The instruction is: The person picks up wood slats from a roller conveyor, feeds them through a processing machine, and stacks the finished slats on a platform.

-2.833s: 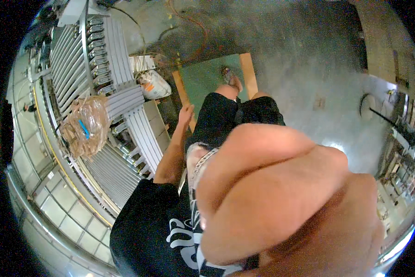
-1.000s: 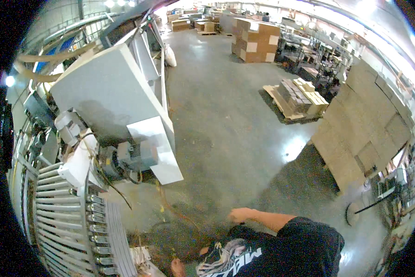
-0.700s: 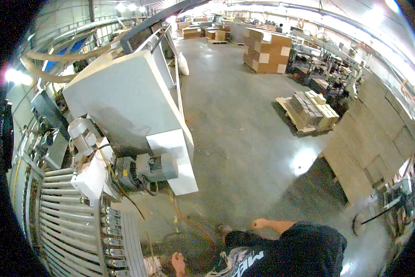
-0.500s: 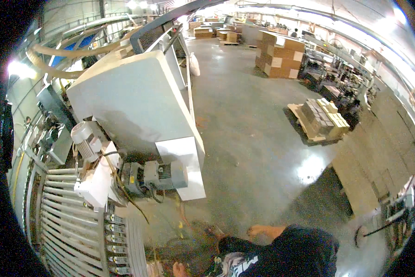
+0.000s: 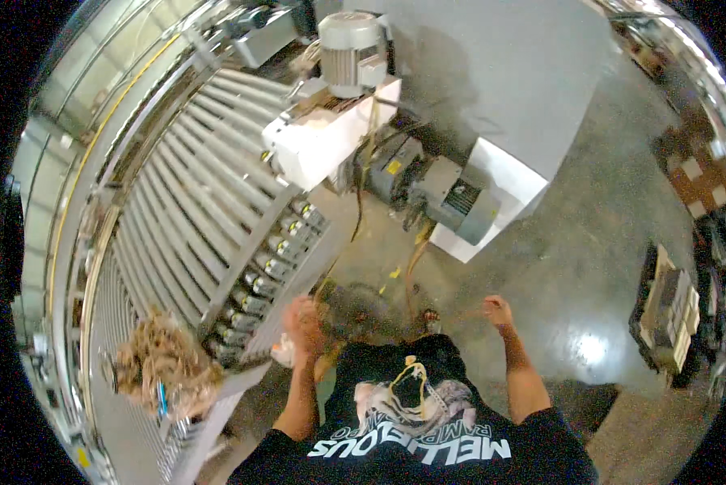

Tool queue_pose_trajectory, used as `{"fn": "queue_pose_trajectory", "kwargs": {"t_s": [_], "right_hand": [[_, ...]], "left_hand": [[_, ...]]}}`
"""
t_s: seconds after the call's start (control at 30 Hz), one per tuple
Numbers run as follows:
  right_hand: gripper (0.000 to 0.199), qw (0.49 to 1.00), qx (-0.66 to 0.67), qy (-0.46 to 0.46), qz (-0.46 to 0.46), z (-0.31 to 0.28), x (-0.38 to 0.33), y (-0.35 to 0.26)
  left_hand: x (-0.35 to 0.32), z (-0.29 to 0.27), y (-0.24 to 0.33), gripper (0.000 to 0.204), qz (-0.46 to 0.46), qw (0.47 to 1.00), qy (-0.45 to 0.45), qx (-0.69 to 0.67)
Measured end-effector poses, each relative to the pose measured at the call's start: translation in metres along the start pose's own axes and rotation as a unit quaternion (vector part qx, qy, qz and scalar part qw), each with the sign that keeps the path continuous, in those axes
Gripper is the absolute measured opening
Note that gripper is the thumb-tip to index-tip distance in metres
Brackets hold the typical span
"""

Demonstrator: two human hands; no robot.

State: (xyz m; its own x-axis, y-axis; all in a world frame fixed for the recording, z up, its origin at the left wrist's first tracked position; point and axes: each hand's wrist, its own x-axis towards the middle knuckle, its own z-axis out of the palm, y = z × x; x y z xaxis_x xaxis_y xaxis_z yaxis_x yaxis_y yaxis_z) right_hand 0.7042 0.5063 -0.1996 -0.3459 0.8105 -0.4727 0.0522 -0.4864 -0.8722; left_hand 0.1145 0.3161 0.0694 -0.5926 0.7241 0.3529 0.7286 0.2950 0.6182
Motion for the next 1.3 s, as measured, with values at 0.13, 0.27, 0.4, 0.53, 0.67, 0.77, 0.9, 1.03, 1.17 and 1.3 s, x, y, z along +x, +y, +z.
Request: {"fn": "queue_pose_trajectory", "kwargs": {"t_s": [0.13, 0.27, 0.4, 0.53, 0.67, 0.77, 0.9, 1.03, 1.17, 1.3], "right_hand": [[0.037, 0.843, -0.514, 0.109, 0.113, 0.060, -0.038, 0.036], [0.045, 0.949, -0.279, -0.001, 0.148, 0.095, -0.085, 0.117], [0.052, 0.956, -0.272, -0.026, 0.110, 0.154, -0.145, 0.148], [0.054, 0.963, -0.221, 0.012, 0.155, 0.181, -0.178, 0.209], [0.055, 0.986, -0.161, 0.041, -0.010, 0.208, -0.197, 0.237], [0.053, 0.846, -0.511, -0.115, 0.100, 0.218, -0.189, 0.226], [0.052, 0.954, -0.224, 0.026, 0.198, 0.233, -0.174, 0.222], [0.053, 0.953, -0.062, 0.115, 0.275, 0.221, -0.150, 0.207], [0.053, 0.908, -0.387, 0.016, 0.160, 0.226, -0.133, 0.210], [0.044, 0.914, -0.386, 0.051, 0.113, 0.237, -0.135, 0.181]], "left_hand": [[0.077, -0.028, -0.088, 0.057, -0.003, 0.989, 0.015, 0.146], [0.103, -0.070, -0.224, 0.065, 0.059, 0.955, 0.050, 0.287], [0.115, -0.118, -0.201, 0.060, -0.059, 0.909, -0.147, 0.385], [0.136, -0.099, -0.262, 0.052, -0.011, 0.912, -0.180, 0.369], [0.157, -0.107, -0.277, 0.049, -0.121, 0.883, -0.225, 0.393], [0.176, -0.122, -0.311, 0.050, -0.060, 0.866, -0.231, 0.440], [0.200, -0.152, -0.388, 0.054, 0.075, 0.734, -0.295, 0.607], [0.200, -0.152, -0.342, 0.045, -0.056, 0.856, -0.230, 0.459], [0.194, -0.142, -0.365, 0.043, -0.020, 0.909, -0.126, 0.396], [0.189, -0.132, -0.390, 0.043, 0.077, 0.925, -0.058, 0.368]]}}
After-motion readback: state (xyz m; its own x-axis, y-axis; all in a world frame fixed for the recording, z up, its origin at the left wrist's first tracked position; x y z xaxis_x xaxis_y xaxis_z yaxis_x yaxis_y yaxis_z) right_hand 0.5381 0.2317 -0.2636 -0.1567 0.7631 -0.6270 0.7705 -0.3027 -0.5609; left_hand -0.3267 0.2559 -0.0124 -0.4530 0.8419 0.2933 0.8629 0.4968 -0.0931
